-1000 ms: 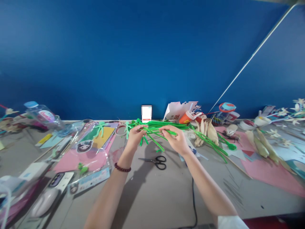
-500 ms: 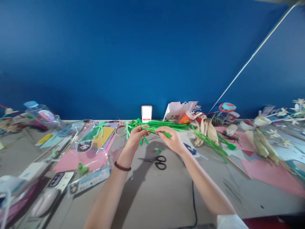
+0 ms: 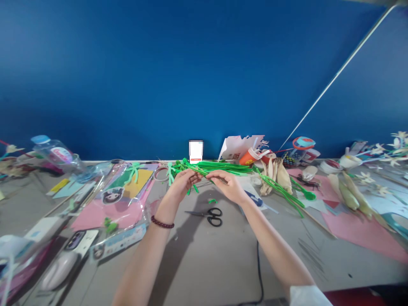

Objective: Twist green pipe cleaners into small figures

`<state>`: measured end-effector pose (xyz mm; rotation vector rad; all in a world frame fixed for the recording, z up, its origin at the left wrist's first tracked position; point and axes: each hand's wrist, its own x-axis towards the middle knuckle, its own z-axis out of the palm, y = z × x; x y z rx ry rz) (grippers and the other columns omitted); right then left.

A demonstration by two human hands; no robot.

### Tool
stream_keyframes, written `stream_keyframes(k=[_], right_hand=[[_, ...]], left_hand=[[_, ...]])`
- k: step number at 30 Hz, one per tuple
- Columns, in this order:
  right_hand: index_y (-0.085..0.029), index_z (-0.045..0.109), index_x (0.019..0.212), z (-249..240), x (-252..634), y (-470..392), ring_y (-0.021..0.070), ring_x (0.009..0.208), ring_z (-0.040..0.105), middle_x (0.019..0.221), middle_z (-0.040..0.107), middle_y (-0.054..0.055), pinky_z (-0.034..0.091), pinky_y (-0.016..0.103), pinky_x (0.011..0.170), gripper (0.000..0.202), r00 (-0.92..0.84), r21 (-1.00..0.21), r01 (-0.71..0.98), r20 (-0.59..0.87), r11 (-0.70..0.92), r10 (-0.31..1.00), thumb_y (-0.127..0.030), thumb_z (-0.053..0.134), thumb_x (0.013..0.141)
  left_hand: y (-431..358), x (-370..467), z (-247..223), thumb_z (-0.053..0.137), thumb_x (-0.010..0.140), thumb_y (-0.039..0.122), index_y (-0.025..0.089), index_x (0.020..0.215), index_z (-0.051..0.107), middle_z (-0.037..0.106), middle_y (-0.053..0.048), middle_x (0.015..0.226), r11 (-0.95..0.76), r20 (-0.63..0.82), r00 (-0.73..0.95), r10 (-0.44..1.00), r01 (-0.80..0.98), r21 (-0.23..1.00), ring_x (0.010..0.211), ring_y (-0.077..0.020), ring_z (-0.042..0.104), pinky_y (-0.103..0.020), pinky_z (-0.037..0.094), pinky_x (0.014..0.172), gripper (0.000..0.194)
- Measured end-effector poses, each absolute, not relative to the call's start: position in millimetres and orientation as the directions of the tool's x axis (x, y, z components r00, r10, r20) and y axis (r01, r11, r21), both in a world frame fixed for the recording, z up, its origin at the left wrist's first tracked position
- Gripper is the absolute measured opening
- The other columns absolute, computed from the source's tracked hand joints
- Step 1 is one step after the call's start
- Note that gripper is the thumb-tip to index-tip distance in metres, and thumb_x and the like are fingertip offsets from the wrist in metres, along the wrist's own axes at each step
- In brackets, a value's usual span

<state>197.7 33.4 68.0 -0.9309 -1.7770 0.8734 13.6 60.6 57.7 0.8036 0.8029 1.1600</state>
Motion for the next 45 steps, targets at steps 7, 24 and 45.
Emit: stream_keyframes(k=[7,24,45], right_hand=[[-0.02,0.068,0.091,58,191,39,0.018,0.089,0.063,0.096,0.067,0.007,0.049,0.032,0.082,0.021,-0.247,-0.863,0.215,0.405,0.457,0.88,-0.028,0.05,0.085],[-0.024,0.059,0.117,56,184,32,0.0221,0.113,0.054,0.122,0.058,0.009,0.045,0.037,0.094,0.033,-0.31,-0.785,0.273,0.476,0.557,0.823,-0.024,0.051,0.084],[-0.014,0.066,0.079,51,185,33,0.0089,0.052,0.045,0.056,0.056,-0.001,0.034,0.023,0.056,0.035,-0.549,-0.988,0.155,-0.072,0.017,0.833,-0.047,0.055,0.081]], left_hand=[[65,23,47,0.078,0.052,0.022,0.014,0.054,0.057,0.059,0.002,0.056,0.182,-0.17,0.074,0.983,-0.566,0.804,0.064,-0.012,0.06,-0.028,0.049,0.074,0.022],[56,30,56,0.077,0.062,0.032,0.012,0.073,0.069,0.071,-0.008,0.084,0.109,-0.073,0.088,0.993,-0.543,0.833,0.076,-0.0151,0.065,-0.028,0.048,0.078,0.025],[65,4,63,0.075,0.065,0.034,0.014,0.087,0.071,0.07,-0.011,0.101,-0.042,-0.019,-0.102,0.995,-0.563,0.825,0.094,-0.0196,0.064,-0.025,0.046,0.074,0.03]])
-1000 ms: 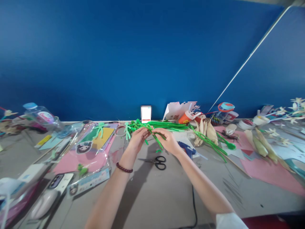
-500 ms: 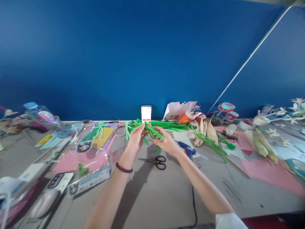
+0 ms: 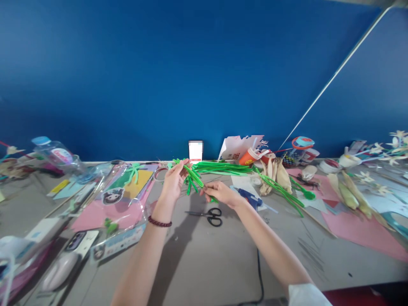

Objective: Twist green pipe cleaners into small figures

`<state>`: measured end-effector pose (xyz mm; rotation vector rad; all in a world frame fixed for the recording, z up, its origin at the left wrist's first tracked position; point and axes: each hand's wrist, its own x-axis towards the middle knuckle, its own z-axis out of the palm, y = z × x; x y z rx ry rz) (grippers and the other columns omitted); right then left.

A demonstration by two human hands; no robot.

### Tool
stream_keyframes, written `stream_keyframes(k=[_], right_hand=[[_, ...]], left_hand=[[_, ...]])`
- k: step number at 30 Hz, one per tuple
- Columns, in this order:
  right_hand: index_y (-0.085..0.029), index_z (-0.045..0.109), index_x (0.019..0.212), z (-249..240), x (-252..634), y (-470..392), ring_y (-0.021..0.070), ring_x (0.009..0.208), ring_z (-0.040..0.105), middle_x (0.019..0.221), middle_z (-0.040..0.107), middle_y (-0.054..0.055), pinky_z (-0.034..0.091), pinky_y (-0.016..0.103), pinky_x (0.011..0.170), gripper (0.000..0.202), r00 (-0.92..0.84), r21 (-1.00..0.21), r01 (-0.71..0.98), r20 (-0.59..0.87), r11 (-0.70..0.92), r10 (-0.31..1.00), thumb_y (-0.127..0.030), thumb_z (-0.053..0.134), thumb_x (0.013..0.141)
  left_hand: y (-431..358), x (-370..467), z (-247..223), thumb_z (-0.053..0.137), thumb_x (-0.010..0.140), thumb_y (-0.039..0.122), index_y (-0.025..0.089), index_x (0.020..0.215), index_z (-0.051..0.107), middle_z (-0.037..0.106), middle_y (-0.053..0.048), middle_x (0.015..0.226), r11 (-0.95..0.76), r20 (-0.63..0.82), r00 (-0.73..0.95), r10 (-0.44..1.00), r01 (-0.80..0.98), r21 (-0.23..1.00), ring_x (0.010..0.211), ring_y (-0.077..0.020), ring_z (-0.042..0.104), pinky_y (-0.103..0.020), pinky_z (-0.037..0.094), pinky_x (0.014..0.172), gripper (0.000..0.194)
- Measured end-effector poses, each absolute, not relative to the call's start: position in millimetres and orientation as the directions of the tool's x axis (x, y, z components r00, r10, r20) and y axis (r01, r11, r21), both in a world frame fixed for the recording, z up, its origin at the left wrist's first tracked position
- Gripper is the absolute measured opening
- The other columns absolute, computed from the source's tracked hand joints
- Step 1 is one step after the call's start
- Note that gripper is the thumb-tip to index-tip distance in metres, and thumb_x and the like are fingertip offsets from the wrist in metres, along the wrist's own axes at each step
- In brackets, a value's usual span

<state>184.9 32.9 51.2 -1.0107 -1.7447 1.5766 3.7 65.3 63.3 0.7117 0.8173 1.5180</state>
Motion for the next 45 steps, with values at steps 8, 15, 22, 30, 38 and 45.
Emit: stream_keyframes(k=[8,15,22,30,38,45], right_hand=[[-0.014,0.066,0.08,56,183,27,0.0104,0.057,0.052,0.062,0.066,0.002,0.037,0.023,0.061,0.032,-0.59,-0.961,0.265,-0.098,0.078,0.801,-0.042,0.052,0.084],[-0.016,0.062,0.074,54,182,25,0.0154,0.069,0.063,0.068,0.069,0.005,0.045,0.028,0.07,0.029,-0.572,-0.973,0.231,-0.117,0.023,0.812,-0.043,0.056,0.081],[-0.015,0.06,0.067,54,187,30,0.0125,0.062,0.058,0.063,0.065,0.003,0.044,0.026,0.068,0.026,-0.663,-0.98,-0.047,-0.114,-0.193,0.74,-0.037,0.058,0.08],[-0.013,0.062,0.076,54,187,28,0.0113,0.061,0.057,0.066,0.064,0.003,0.042,0.025,0.066,0.024,-0.675,-0.952,-0.148,-0.099,-0.266,0.731,-0.037,0.061,0.08],[-0.014,0.065,0.087,55,183,26,0.0108,0.064,0.059,0.074,0.068,0.004,0.044,0.024,0.067,0.03,-0.657,-0.978,-0.037,-0.133,-0.208,0.742,-0.042,0.063,0.078],[-0.014,0.063,0.088,46,179,30,0.0121,0.062,0.06,0.077,0.069,0.006,0.046,0.026,0.065,0.032,-0.529,-0.994,0.081,-0.103,-0.071,0.843,-0.044,0.062,0.077]], left_hand=[[76,-30,67,0.075,0.064,0.041,0.014,0.085,0.07,0.071,-0.011,0.097,-0.157,0.027,-0.27,0.962,-0.474,0.867,0.081,-0.0165,0.066,-0.025,0.047,0.069,0.034],[78,-40,64,0.076,0.061,0.043,0.014,0.08,0.071,0.07,-0.008,0.079,-0.171,0.024,-0.336,0.942,-0.416,0.893,0.068,-0.0131,0.063,-0.022,0.046,0.06,0.036],[86,-42,51,0.071,0.07,0.039,0.018,0.071,0.065,0.063,0.0,0.066,-0.181,0.031,-0.284,0.958,-0.521,0.834,0.057,-0.0079,0.057,-0.02,0.044,0.057,0.022],[80,-33,61,0.072,0.068,0.043,0.019,0.086,0.068,0.063,-0.002,0.072,-0.178,0.094,-0.181,0.979,-0.532,0.828,0.058,-0.0092,0.055,-0.022,0.044,0.055,0.03],[65,-17,70,0.07,0.069,0.047,0.018,0.112,0.061,0.069,-0.008,0.088,-0.04,0.127,0.165,0.978,-0.448,0.893,0.075,-0.0166,0.065,-0.026,0.049,0.069,0.052],[57,-9,76,0.065,0.074,0.048,0.018,0.107,0.066,0.071,-0.012,0.091,0.013,0.084,0.259,0.962,-0.352,0.936,0.085,-0.0223,0.067,-0.03,0.05,0.072,0.045]])
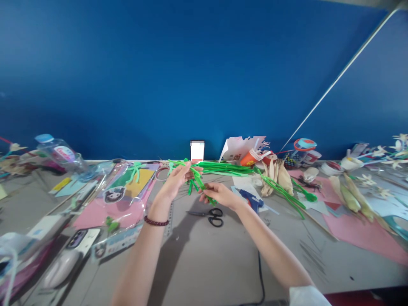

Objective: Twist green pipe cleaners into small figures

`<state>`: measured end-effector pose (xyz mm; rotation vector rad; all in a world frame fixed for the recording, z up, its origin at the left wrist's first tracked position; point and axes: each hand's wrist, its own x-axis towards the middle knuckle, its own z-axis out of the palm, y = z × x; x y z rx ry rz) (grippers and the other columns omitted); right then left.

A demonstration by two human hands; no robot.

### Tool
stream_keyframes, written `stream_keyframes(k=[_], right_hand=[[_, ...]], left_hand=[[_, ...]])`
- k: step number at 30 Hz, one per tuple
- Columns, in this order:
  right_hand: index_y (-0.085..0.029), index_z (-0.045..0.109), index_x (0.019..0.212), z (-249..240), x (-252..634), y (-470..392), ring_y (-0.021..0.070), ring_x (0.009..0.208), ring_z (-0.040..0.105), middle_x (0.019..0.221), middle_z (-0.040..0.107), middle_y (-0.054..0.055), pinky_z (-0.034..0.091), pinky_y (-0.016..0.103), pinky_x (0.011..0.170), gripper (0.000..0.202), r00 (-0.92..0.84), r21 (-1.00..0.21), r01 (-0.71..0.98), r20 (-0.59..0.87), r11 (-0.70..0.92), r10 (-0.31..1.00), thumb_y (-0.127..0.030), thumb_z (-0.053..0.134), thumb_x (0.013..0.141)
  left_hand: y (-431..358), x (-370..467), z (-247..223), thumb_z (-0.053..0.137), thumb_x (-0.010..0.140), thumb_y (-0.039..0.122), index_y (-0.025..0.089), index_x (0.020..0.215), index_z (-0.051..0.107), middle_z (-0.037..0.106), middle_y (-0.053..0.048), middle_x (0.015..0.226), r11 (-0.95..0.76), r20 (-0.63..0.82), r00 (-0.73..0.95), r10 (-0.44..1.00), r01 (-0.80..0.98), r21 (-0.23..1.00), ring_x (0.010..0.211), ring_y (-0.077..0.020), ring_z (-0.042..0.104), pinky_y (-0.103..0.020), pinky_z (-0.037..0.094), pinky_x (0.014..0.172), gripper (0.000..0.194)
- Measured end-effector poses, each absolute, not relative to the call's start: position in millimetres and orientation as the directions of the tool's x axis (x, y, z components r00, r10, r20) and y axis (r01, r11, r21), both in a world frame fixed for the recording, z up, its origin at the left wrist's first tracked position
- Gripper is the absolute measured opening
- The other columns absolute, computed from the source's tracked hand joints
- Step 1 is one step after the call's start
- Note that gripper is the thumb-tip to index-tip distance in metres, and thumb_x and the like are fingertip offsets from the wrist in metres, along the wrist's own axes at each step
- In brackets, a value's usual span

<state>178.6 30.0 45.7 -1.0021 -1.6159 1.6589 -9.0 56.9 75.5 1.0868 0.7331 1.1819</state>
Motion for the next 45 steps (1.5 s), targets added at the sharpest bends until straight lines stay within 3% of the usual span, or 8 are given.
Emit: stream_keyframes(k=[5,8,12,17,23,30,38,45], right_hand=[[-0.015,0.062,0.087,49,177,28,0.0131,0.067,0.062,0.085,0.069,0.007,0.048,0.027,0.068,0.028,-0.503,-0.996,0.086,-0.074,-0.035,0.861,-0.04,0.065,0.075],[-0.015,0.062,0.091,56,175,24,0.0129,0.069,0.063,0.086,0.067,0.006,0.05,0.028,0.071,0.033,-0.53,-0.989,-0.055,-0.09,-0.141,0.843,-0.043,0.067,0.074],[-0.015,0.061,0.082,59,174,22,0.0106,0.059,0.059,0.072,0.063,0.002,0.05,0.024,0.055,0.035,-0.517,-0.922,-0.221,-0.165,-0.317,0.84,-0.047,0.069,0.071],[-0.014,0.058,0.071,54,175,27,0.0046,0.042,0.042,0.052,0.05,-0.004,0.03,0.015,0.035,0.034,-0.503,-0.875,-0.284,-0.213,-0.393,0.838,-0.043,0.074,0.067],[-0.014,0.057,0.068,54,174,28,0.0019,0.036,0.029,0.046,0.043,-0.007,0.016,0.015,0.031,0.032,-0.436,-0.897,-0.289,-0.188,-0.335,0.88,-0.041,0.073,0.066],[-0.014,0.056,0.065,59,173,25,0.0018,0.036,0.03,0.047,0.043,-0.007,0.018,0.016,0.031,0.033,-0.462,-0.907,-0.266,-0.177,-0.327,0.869,-0.042,0.074,0.063],[-0.013,0.058,0.064,54,175,29,0.0016,0.035,0.032,0.047,0.043,-0.006,0.021,0.015,0.031,0.036,-0.428,-0.95,-0.201,-0.134,-0.239,0.894,-0.047,0.071,0.067],[-0.014,0.063,0.074,54,181,31,0.0084,0.046,0.052,0.059,0.058,0.0,0.044,0.02,0.04,0.034,-0.431,-0.945,-0.186,-0.168,-0.27,0.887,-0.046,0.07,0.069]], left_hand=[[54,-5,77,0.068,0.073,0.04,0.017,0.086,0.072,0.072,-0.01,0.088,-0.009,0.074,0.203,0.976,-0.305,0.952,0.086,-0.0221,0.066,-0.028,0.05,0.071,0.027],[55,-1,75,0.069,0.072,0.037,0.017,0.079,0.072,0.072,-0.009,0.085,-0.003,0.072,0.197,0.978,-0.331,0.944,0.085,-0.0225,0.065,-0.028,0.05,0.07,0.021],[57,5,70,0.068,0.072,0.041,0.018,0.072,0.071,0.071,-0.007,0.078,-0.046,0.13,0.261,0.957,-0.303,0.952,0.083,-0.0234,0.065,-0.03,0.05,0.072,0.023],[60,9,63,0.067,0.071,0.046,0.017,0.066,0.068,0.067,-0.005,0.066,-0.167,0.194,0.161,0.968,-0.166,0.972,0.064,-0.018,0.062,-0.027,0.048,0.064,0.029],[66,3,55,0.063,0.075,0.043,0.018,0.065,0.066,0.055,0.001,0.048,-0.288,0.294,-0.059,0.954,0.088,0.954,0.049,-0.015,0.054,-0.024,0.039,0.053,0.026],[70,-1,50,0.06,0.077,0.039,0.02,0.064,0.065,0.056,0.0,0.055,-0.363,0.39,-0.113,0.914,0.201,0.91,0.051,-0.0158,0.054,-0.025,0.038,0.055,0.023],[69,1,48,0.045,0.085,0.042,0.018,0.064,0.057,0.053,0.001,0.048,-0.347,0.405,-0.093,0.91,0.365,0.864,0.048,-0.0144,0.051,-0.025,0.038,0.055,0.034],[62,4,59,0.043,0.086,0.047,0.017,0.062,0.051,0.053,0.001,0.05,-0.344,0.351,0.041,0.936,0.329,0.879,0.047,-0.0111,0.049,-0.022,0.037,0.05,0.039]])
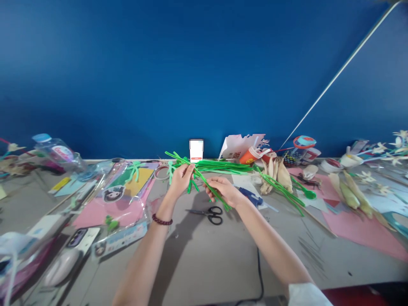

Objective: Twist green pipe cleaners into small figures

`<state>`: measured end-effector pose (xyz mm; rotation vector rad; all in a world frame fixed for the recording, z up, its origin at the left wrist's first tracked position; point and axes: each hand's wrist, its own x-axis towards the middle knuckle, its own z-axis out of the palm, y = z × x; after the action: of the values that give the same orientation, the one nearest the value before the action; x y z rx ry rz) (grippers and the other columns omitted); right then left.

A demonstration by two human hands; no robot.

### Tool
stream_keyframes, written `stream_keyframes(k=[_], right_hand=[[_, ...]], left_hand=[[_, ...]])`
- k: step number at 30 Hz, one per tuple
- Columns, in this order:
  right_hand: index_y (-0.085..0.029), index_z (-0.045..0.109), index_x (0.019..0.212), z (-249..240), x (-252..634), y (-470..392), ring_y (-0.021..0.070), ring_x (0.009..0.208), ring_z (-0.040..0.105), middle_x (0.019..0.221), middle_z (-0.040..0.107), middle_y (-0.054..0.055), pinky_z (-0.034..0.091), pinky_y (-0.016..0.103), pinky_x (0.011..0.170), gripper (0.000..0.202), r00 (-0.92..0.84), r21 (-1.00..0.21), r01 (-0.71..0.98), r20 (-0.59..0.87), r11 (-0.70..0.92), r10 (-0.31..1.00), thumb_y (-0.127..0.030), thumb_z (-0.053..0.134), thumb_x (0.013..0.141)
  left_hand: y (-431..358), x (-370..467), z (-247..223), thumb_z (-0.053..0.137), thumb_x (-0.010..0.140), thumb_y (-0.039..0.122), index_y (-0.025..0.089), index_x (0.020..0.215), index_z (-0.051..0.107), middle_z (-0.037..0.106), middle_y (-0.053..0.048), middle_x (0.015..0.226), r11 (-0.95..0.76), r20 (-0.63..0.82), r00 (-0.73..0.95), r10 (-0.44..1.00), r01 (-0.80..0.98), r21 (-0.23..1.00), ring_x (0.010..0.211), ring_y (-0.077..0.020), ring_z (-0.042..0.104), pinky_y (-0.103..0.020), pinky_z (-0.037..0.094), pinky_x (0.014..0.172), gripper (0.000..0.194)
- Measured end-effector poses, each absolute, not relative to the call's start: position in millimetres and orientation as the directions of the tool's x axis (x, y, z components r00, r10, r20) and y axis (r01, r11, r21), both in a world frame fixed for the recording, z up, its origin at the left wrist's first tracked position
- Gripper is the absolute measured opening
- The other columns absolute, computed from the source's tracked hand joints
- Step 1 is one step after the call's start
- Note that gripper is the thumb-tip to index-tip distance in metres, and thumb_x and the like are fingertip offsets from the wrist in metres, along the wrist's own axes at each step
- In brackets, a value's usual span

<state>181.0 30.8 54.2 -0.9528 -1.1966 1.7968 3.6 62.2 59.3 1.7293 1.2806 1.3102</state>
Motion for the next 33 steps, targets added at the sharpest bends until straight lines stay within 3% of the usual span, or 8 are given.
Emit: stream_keyframes(k=[7,11,19,24,28,31,33], right_hand=[[-0.017,0.059,0.073,54,180,31,0.0088,0.054,0.055,0.065,0.059,-0.002,0.045,0.02,0.045,0.029,-0.404,-0.913,-0.28,-0.168,-0.296,0.899,-0.038,0.076,0.063],[-0.017,0.057,0.071,54,181,34,0.0076,0.049,0.05,0.059,0.055,-0.004,0.04,0.018,0.04,0.03,-0.353,-0.908,-0.307,-0.17,-0.286,0.92,-0.034,0.078,0.059],[-0.016,0.056,0.07,59,183,36,0.0068,0.047,0.045,0.058,0.052,-0.004,0.026,0.017,0.036,0.031,-0.295,-0.906,-0.322,-0.179,-0.274,0.939,-0.034,0.078,0.057],[-0.017,0.054,0.068,60,183,35,0.0061,0.045,0.042,0.057,0.048,-0.004,0.019,0.018,0.034,0.032,-0.255,-0.901,-0.323,-0.212,-0.29,0.944,-0.035,0.078,0.055],[-0.016,0.056,0.07,59,183,35,0.0061,0.047,0.042,0.059,0.048,-0.004,0.019,0.018,0.035,0.032,-0.262,-0.897,-0.319,-0.226,-0.306,0.938,-0.036,0.077,0.056],[-0.016,0.055,0.07,59,183,36,0.0061,0.047,0.041,0.058,0.048,-0.004,0.018,0.018,0.035,0.032,-0.266,-0.884,-0.339,-0.239,-0.323,0.934,-0.035,0.077,0.056],[-0.016,0.056,0.071,59,183,36,0.0059,0.047,0.041,0.058,0.048,-0.004,0.018,0.018,0.035,0.031,-0.271,-0.874,-0.352,-0.246,-0.334,0.931,-0.034,0.077,0.057]], left_hand=[[50,12,65,0.042,0.086,0.052,0.017,0.06,0.048,0.05,0.002,0.049,-0.35,0.34,0.093,0.936,0.352,0.868,0.042,-0.0095,0.047,-0.022,0.036,0.046,0.044],[44,15,72,0.042,0.086,0.054,0.017,0.086,0.055,0.059,0.001,0.058,-0.312,0.291,0.113,0.95,0.329,0.891,0.037,-0.0102,0.048,-0.023,0.037,0.043,0.04],[36,-3,93,0.046,0.081,0.059,0.016,0.082,0.058,0.066,-0.003,0.057,-0.175,0.131,0.116,0.985,0.656,0.734,0.042,-0.016,0.056,-0.026,0.039,0.048,0.045],[35,-20,97,0.05,0.076,0.06,0.017,0.1,0.065,0.07,-0.004,0.067,-0.143,0.08,0.122,0.989,0.723,0.676,0.054,-0.0193,0.063,-0.026,0.041,0.052,0.051],[36,-33,99,0.048,0.077,0.059,0.019,0.101,0.066,0.071,-0.005,0.069,-0.112,0.083,0.078,0.994,0.764,0.635,0.057,-0.0193,0.064,-0.026,0.042,0.054,0.05],[36,-38,102,0.048,0.079,0.057,0.017,0.116,0.059,0.071,-0.005,0.071,-0.09,0.126,0.012,0.992,0.772,0.63,0.063,-0.0202,0.065,-0.027,0.044,0.057,0.055],[37,-38,103,0.052,0.079,0.052,0.015,0.136,0.039,0.072,-0.007,0.085,-0.08,0.234,-0.092,0.968,0.77,0.633,0.073,-0.0206,0.066,-0.028,0.047,0.063,0.069]])
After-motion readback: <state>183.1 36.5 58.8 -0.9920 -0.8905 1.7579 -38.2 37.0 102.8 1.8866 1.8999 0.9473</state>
